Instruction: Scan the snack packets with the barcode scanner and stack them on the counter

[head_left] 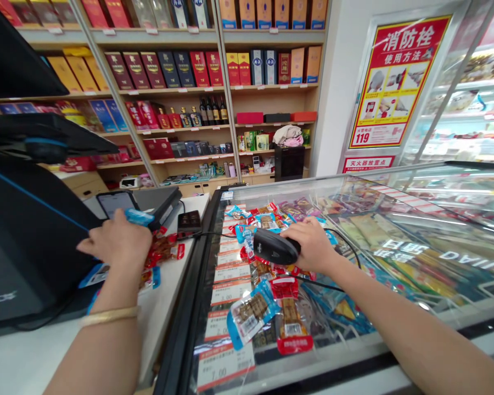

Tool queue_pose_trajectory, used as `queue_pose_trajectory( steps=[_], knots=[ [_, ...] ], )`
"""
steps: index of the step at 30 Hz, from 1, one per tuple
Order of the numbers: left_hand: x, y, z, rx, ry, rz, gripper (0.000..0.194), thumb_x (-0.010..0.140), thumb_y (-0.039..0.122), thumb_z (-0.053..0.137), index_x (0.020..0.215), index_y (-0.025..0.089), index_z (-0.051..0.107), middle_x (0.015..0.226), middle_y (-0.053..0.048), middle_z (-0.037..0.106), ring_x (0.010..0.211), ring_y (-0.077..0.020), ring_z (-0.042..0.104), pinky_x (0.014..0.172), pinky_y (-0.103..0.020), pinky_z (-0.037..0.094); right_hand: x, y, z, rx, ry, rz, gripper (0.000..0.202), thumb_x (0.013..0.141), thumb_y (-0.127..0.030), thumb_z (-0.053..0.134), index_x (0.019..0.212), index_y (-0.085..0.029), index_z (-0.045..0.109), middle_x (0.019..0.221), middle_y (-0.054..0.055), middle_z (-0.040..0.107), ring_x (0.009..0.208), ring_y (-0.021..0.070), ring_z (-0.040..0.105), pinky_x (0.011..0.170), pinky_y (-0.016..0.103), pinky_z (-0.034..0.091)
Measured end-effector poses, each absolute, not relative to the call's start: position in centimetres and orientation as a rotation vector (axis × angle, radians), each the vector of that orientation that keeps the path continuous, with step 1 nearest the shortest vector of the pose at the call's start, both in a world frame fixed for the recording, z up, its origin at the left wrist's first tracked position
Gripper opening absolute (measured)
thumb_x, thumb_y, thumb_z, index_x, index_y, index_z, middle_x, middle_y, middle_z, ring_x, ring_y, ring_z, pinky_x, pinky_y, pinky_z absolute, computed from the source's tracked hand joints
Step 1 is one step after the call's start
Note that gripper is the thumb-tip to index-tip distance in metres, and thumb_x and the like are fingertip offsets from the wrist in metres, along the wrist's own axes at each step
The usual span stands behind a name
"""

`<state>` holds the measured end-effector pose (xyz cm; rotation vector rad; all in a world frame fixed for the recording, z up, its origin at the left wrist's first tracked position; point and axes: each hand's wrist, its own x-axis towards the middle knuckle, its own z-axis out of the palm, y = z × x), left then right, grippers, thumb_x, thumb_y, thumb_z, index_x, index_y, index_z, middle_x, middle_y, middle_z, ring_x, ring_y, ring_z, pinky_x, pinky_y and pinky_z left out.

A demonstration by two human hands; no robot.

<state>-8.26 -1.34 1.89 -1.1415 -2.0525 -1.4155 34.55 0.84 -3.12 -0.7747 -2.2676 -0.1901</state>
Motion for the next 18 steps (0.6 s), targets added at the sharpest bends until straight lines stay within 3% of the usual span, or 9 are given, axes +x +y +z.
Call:
queue_pose_trajectory(
  steps=[3, 6, 9, 12, 15, 18],
  knots=[
    [-10.2, -1.9, 1.3, -1.132, -2.014, -1.595, 0.035, 0.064, 0.043, 0.077, 0.094, 0.035, 0.059, 0.111, -0.003, 0.072, 0.123, -0.0481, 0.055, 0.082, -0.072, 0.044, 34.6, 1.0, -3.1, -0.803, -2.257, -0.210, 0.022, 0.072, -0.028, 0.066, 0.093, -0.021, 0.069, 0.088, 0.003, 0.075, 0.078, 0.0181, 0.063, 0.079, 0.036, 0.025],
    [-9.1, -1.9, 0.9, -1.269, -1.994, -1.659, 0.044, 0.073, 0.049, 0.072, 0.115, 0.046, 0.058, 0.123, 0.000, 0.068, 0.118, -0.0444, 0.059, 0.081, -0.070, 0.046, 34.7, 1.1, -3.1, -0.833, -2.205, -0.235, 0.022, 0.073, -0.030, 0.066, 0.092, -0.021, 0.070, 0.085, 0.003, 0.075, 0.079, 0.0188, 0.063, 0.081, 0.036, 0.025],
    [-5.7, -0.9, 0.9, -1.490, -1.845, -1.645, 0.039, 0.078, 0.048, 0.068, 0.115, 0.036, 0.065, 0.123, -0.003, 0.068, 0.126, -0.0423, 0.054, 0.095, -0.064, 0.046, 34.8, 1.3, -3.1, -0.894, -2.139, -0.257, 0.022, 0.075, -0.033, 0.067, 0.093, -0.021, 0.070, 0.084, 0.003, 0.075, 0.080, 0.0199, 0.062, 0.080, 0.036, 0.025],
    [-1.6, 0.4, 0.3, -1.851, -1.854, -1.519, 0.038, 0.078, 0.045, 0.064, 0.109, 0.025, 0.072, 0.109, -0.007, 0.072, 0.115, -0.0338, 0.063, 0.106, -0.052, 0.046, 35.0, 1.5, -3.1, -0.954, -2.099, -0.263, 0.025, 0.075, -0.038, 0.069, 0.094, -0.022, 0.070, 0.086, 0.004, 0.074, 0.082, 0.0211, 0.061, 0.079, 0.035, 0.026],
    [2.0, 1.2, -1.1, -2.266, -1.999, -1.452, 0.053, 0.076, 0.053, 0.062, 0.118, 0.021, 0.071, 0.110, -0.010, 0.075, 0.107, -0.0302, 0.067, 0.104, -0.045, 0.048, 35.1, 1.7, -3.1, -0.973, -2.080, -0.264, 0.029, 0.073, -0.041, 0.072, 0.095, -0.021, 0.070, 0.089, 0.005, 0.075, 0.084, 0.0215, 0.062, 0.080, 0.035, 0.026],
    [4.3, 1.3, -2.3, -2.562, -2.085, -1.460, 0.060, 0.070, 0.063, 0.067, 0.112, 0.022, 0.075, 0.117, -0.011, 0.076, 0.117, -0.0329, 0.065, 0.108, -0.045, 0.045, 35.1, 1.7, -3.1, -0.982, -2.094, -0.268, 0.029, 0.073, -0.041, 0.072, 0.095, -0.022, 0.071, 0.087, 0.004, 0.074, 0.082, 0.0207, 0.061, 0.080, 0.035, 0.026]
  ],
)
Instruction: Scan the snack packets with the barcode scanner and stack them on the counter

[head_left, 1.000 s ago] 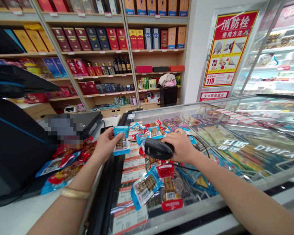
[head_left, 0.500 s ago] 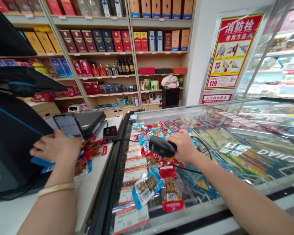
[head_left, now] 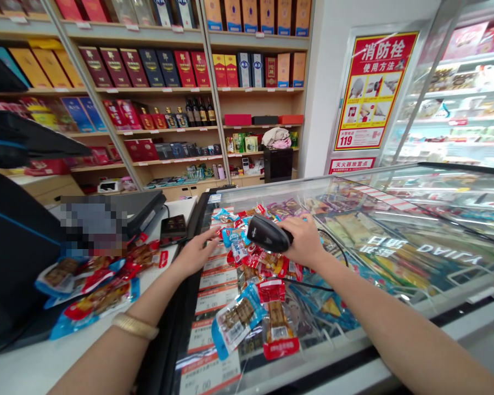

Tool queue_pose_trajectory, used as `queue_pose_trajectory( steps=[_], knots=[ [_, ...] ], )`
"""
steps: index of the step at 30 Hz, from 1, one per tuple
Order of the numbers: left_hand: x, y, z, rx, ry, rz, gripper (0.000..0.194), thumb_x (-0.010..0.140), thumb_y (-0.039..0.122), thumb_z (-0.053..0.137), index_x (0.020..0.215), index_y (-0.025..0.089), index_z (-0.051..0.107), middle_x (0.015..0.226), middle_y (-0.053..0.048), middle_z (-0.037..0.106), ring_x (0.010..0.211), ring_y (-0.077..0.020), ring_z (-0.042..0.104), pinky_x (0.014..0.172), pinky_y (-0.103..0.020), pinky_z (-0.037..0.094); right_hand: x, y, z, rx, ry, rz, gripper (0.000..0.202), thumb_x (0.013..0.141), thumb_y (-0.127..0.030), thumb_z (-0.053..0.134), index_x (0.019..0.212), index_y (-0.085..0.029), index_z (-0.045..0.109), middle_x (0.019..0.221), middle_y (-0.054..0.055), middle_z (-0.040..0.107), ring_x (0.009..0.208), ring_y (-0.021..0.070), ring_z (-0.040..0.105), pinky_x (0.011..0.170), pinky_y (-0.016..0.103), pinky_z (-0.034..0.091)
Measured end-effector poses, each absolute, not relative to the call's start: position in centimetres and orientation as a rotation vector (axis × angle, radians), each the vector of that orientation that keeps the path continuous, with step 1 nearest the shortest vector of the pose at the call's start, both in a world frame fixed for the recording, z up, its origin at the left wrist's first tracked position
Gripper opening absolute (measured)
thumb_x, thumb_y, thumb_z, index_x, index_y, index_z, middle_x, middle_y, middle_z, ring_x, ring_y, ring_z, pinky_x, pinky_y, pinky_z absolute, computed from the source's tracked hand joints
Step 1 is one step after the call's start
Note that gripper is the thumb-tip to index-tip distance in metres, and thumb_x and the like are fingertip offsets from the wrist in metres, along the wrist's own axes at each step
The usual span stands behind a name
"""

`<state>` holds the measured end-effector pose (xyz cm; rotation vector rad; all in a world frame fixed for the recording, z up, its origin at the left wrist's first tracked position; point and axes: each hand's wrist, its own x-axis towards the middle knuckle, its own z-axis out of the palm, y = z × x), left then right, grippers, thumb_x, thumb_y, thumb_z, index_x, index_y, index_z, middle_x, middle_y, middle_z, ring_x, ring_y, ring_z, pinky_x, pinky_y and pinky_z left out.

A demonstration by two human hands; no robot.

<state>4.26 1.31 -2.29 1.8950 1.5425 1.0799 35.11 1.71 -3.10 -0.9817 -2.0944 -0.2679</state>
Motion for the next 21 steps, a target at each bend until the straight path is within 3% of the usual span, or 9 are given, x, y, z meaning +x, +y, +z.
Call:
queue_pose_trajectory(
  steps=[3, 7, 10, 16, 21],
  knots=[
    [5.2, 1.0, -2.7, 1.797, 1.425, 1.037, 0.059, 0.064, 0.069, 0.071, 0.099, 0.022, 0.079, 0.118, -0.011, 0.075, 0.125, -0.0356, 0.061, 0.110, -0.047, 0.042, 35.1, 1.6, -3.0, -0.986, -2.113, -0.282, 0.027, 0.074, -0.037, 0.071, 0.096, -0.022, 0.070, 0.085, 0.004, 0.073, 0.081, 0.0205, 0.060, 0.080, 0.035, 0.025],
    [5.5, 0.7, -2.5, 1.650, 1.401, 1.017, 0.062, 0.061, 0.070, 0.075, 0.098, 0.021, 0.080, 0.107, -0.012, 0.078, 0.122, -0.0367, 0.062, 0.108, -0.052, 0.043, 35.0, 1.5, -3.0, -0.998, -2.137, -0.303, 0.025, 0.074, -0.034, 0.068, 0.096, -0.022, 0.070, 0.084, 0.004, 0.072, 0.082, 0.0212, 0.060, 0.079, 0.036, 0.024],
    [5.5, 0.6, -2.3, 1.548, 1.411, 1.203, 0.058, 0.059, 0.067, 0.080, 0.091, 0.019, 0.081, 0.104, -0.012, 0.078, 0.117, -0.0355, 0.064, 0.104, -0.050, 0.047, 35.0, 1.5, -3.0, -0.996, -2.135, -0.294, 0.026, 0.075, -0.037, 0.069, 0.097, -0.022, 0.070, 0.086, 0.004, 0.073, 0.083, 0.0213, 0.060, 0.080, 0.036, 0.024],
    [3.8, 0.8, -0.8, 1.149, 1.294, 1.813, 0.050, 0.056, 0.046, 0.087, 0.094, 0.015, 0.077, 0.092, -0.009, 0.077, 0.087, -0.0241, 0.071, 0.081, -0.037, 0.058, 35.1, 1.6, -3.1, -0.961, -2.105, -0.289, 0.027, 0.075, -0.037, 0.069, 0.096, -0.021, 0.070, 0.086, 0.004, 0.074, 0.083, 0.0211, 0.062, 0.079, 0.036, 0.025],
    [2.6, 0.6, 0.5, 0.937, 1.198, 1.943, 0.045, 0.059, 0.025, 0.083, 0.104, 0.018, 0.074, 0.095, -0.004, 0.075, 0.082, -0.0182, 0.071, 0.072, -0.030, 0.060, 35.1, 1.6, -3.2, -0.936, -2.100, -0.268, 0.025, 0.075, -0.037, 0.069, 0.095, -0.022, 0.070, 0.089, 0.005, 0.075, 0.083, 0.0216, 0.062, 0.081, 0.036, 0.026]
  ],
)
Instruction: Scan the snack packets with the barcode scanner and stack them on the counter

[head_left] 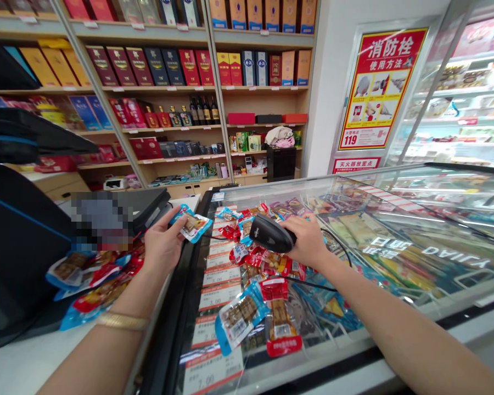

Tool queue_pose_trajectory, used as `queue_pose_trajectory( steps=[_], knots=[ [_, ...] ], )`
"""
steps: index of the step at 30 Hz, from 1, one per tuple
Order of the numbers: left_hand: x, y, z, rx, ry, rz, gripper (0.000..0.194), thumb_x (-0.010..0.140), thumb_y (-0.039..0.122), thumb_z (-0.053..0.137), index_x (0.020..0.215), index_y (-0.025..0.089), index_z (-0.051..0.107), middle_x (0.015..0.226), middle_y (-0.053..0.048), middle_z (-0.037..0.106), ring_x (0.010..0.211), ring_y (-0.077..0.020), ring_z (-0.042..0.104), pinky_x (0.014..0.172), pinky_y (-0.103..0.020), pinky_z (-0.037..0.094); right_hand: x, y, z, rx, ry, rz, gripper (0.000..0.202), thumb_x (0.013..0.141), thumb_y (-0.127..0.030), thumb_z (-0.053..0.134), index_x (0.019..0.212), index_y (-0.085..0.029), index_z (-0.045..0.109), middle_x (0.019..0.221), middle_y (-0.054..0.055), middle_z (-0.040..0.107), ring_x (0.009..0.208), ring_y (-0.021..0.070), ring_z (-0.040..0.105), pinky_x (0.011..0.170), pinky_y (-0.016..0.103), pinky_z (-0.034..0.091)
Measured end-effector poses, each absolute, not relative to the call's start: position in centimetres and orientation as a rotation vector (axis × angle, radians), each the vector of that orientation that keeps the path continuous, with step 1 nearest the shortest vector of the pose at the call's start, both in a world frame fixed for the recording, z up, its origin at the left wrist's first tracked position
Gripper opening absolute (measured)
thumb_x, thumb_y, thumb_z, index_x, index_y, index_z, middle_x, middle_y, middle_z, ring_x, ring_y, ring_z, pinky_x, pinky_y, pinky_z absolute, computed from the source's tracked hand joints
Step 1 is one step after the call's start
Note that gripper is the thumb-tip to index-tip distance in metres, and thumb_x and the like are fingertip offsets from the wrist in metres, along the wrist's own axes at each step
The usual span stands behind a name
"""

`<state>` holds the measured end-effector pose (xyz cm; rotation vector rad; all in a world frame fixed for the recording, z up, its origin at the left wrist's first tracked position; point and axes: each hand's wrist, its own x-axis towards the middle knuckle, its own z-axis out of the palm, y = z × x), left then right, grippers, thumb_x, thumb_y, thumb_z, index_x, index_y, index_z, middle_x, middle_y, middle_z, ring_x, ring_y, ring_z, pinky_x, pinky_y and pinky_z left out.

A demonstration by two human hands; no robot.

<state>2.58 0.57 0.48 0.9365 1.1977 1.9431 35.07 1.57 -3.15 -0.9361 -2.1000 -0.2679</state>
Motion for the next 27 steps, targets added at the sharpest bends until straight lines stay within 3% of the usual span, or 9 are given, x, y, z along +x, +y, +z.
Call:
queue_pose_trajectory(
  steps=[6, 10, 13, 16, 18, 21, 27],
  knots=[
    [3.5, 0.2, 0.8, 0.927, 1.073, 1.890, 0.049, 0.060, 0.008, 0.077, 0.107, 0.022, 0.070, 0.092, 0.000, 0.071, 0.082, -0.0147, 0.068, 0.075, -0.027, 0.058, 34.9, 1.2, -3.0, -0.879, -2.104, -0.266, 0.024, 0.076, -0.034, 0.066, 0.096, -0.022, 0.070, 0.084, 0.003, 0.073, 0.079, 0.0199, 0.061, 0.081, 0.036, 0.026],
    [4.0, -0.1, 1.6, 0.573, 0.974, 1.739, 0.036, 0.071, 0.000, 0.056, 0.102, 0.015, 0.066, 0.083, -0.005, 0.066, 0.069, -0.0123, 0.064, 0.063, -0.022, 0.056, 34.7, 0.9, -2.8, -0.845, -2.111, -0.247, 0.022, 0.077, -0.036, 0.066, 0.094, -0.022, 0.070, 0.084, 0.003, 0.074, 0.079, 0.0196, 0.062, 0.081, 0.036, 0.026],
    [3.6, -0.6, 2.3, 0.258, 0.825, 1.611, 0.027, 0.082, 0.008, 0.044, 0.100, 0.010, 0.064, 0.083, -0.011, 0.063, 0.063, -0.0136, 0.060, 0.049, -0.020, 0.051, 34.5, 0.7, -2.8, -0.811, -2.108, -0.248, 0.023, 0.077, -0.039, 0.068, 0.094, -0.022, 0.069, 0.086, 0.003, 0.076, 0.080, 0.0202, 0.063, 0.082, 0.037, 0.026],
    [3.4, -1.2, 2.6, 0.147, 0.682, 1.597, 0.035, 0.091, 0.028, 0.042, 0.112, 0.008, 0.063, 0.097, -0.020, 0.064, 0.069, -0.0194, 0.063, 0.044, -0.024, 0.051, 34.4, 0.7, -2.9, -0.787, -2.106, -0.250, 0.023, 0.076, -0.037, 0.068, 0.094, -0.023, 0.069, 0.087, 0.003, 0.077, 0.080, 0.0203, 0.064, 0.082, 0.037, 0.026],
    [3.6, -1.5, 2.7, 0.141, 0.631, 1.602, 0.047, 0.091, 0.038, 0.046, 0.123, 0.006, 0.059, 0.108, -0.025, 0.065, 0.081, -0.0257, 0.068, 0.047, -0.029, 0.054, 34.4, 0.7, -2.9, -0.769, -2.102, -0.249, 0.023, 0.075, -0.034, 0.068, 0.094, -0.023, 0.068, 0.087, 0.003, 0.077, 0.079, 0.0198, 0.064, 0.081, 0.037, 0.026],
    [4.1, -1.9, 2.6, 0.217, 0.597, 1.568, 0.056, 0.088, 0.033, 0.048, 0.137, 0.007, 0.053, 0.125, -0.028, 0.063, 0.101, -0.0344, 0.069, 0.060, -0.039, 0.062, 34.5, 0.7, -2.8, -0.741, -2.099, -0.250, 0.021, 0.075, -0.032, 0.066, 0.094, -0.023, 0.067, 0.087, 0.003, 0.077, 0.079, 0.0194, 0.064, 0.081, 0.037, 0.025],
    [3.9, -1.8, 1.5, 0.554, 0.535, 1.432, 0.076, 0.072, 0.020, 0.052, 0.148, 0.020, 0.049, 0.143, -0.018, 0.059, 0.111, -0.0329, 0.069, 0.074, -0.043, 0.062, 34.2, 0.4, -2.6, -0.687, -2.211, -0.144, 0.027, 0.076, -0.040, 0.066, 0.096, -0.022, 0.067, 0.087, 0.005, 0.075, 0.078, 0.0200, 0.063, 0.080, 0.036, 0.026]
  ],
)
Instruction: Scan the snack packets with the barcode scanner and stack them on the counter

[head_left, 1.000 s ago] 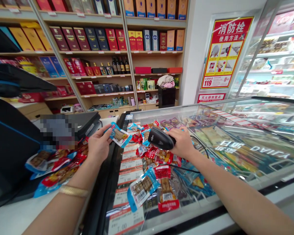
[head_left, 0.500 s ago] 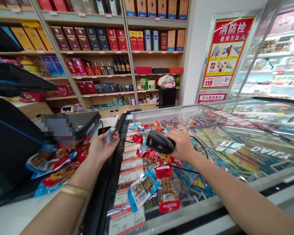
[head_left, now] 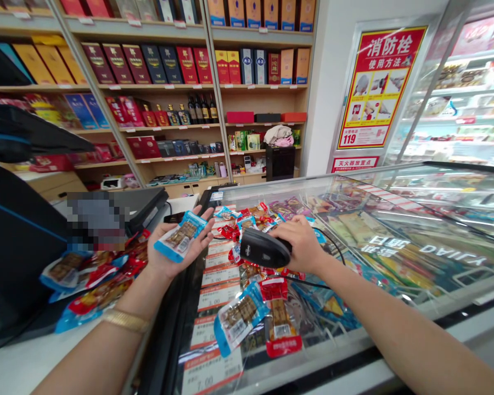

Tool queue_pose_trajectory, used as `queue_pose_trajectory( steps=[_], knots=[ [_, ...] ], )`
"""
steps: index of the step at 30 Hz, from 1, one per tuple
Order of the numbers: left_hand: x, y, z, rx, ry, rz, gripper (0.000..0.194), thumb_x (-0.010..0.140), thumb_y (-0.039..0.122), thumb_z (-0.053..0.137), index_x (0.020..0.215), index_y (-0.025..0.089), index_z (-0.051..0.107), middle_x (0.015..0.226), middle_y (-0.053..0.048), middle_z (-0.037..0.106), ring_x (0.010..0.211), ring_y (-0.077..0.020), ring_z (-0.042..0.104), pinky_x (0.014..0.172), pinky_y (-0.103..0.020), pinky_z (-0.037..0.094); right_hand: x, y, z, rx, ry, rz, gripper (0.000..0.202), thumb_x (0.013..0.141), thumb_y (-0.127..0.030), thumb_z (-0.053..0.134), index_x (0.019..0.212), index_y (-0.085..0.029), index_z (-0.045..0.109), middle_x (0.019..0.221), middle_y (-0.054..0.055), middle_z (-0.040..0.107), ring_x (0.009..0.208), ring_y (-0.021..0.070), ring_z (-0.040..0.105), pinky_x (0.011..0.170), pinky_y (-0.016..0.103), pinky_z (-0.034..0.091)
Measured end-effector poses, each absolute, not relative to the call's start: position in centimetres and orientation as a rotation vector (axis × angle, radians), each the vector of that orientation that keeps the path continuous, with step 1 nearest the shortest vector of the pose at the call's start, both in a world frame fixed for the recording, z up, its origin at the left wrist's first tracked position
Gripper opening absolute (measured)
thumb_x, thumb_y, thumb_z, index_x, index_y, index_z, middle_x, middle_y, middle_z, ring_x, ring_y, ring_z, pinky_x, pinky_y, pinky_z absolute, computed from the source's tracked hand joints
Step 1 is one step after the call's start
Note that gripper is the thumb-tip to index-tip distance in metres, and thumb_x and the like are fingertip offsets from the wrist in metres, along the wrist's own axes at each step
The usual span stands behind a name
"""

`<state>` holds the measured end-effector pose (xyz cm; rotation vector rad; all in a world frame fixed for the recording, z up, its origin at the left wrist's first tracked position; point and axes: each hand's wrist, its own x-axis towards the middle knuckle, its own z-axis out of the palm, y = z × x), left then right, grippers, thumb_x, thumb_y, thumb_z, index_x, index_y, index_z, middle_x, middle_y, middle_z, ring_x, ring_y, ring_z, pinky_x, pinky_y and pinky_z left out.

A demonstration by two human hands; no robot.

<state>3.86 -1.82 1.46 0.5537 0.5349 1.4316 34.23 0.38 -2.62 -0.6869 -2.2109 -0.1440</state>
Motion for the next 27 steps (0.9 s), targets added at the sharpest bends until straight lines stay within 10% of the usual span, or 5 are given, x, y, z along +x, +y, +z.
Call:
queue_pose_trajectory(
  steps=[20, 27],
  knots=[
    [4.2, -1.9, 1.3, 0.770, 0.569, 1.453, 0.085, 0.066, 0.018, 0.052, 0.150, 0.027, 0.048, 0.149, -0.011, 0.056, 0.125, -0.0345, 0.062, 0.087, -0.048, 0.060, 33.5, -0.4, -2.5, -0.707, -2.299, 0.048, 0.029, 0.073, -0.039, 0.070, 0.096, -0.022, 0.070, 0.085, 0.003, 0.073, 0.078, 0.0202, 0.061, 0.080, 0.035, 0.025],
    [3.6, -0.8, 1.2, 1.022, 1.099, 1.486, 0.077, 0.060, 0.014, 0.057, 0.136, 0.019, 0.061, 0.134, -0.012, 0.064, 0.098, -0.0231, 0.068, 0.069, -0.030, 0.058, 33.8, -0.3, -2.5, -0.709, -2.250, -0.024, 0.027, 0.075, -0.042, 0.069, 0.093, -0.022, 0.069, 0.081, 0.003, 0.072, 0.074, 0.0195, 0.060, 0.077, 0.034, 0.025]
  ],
)
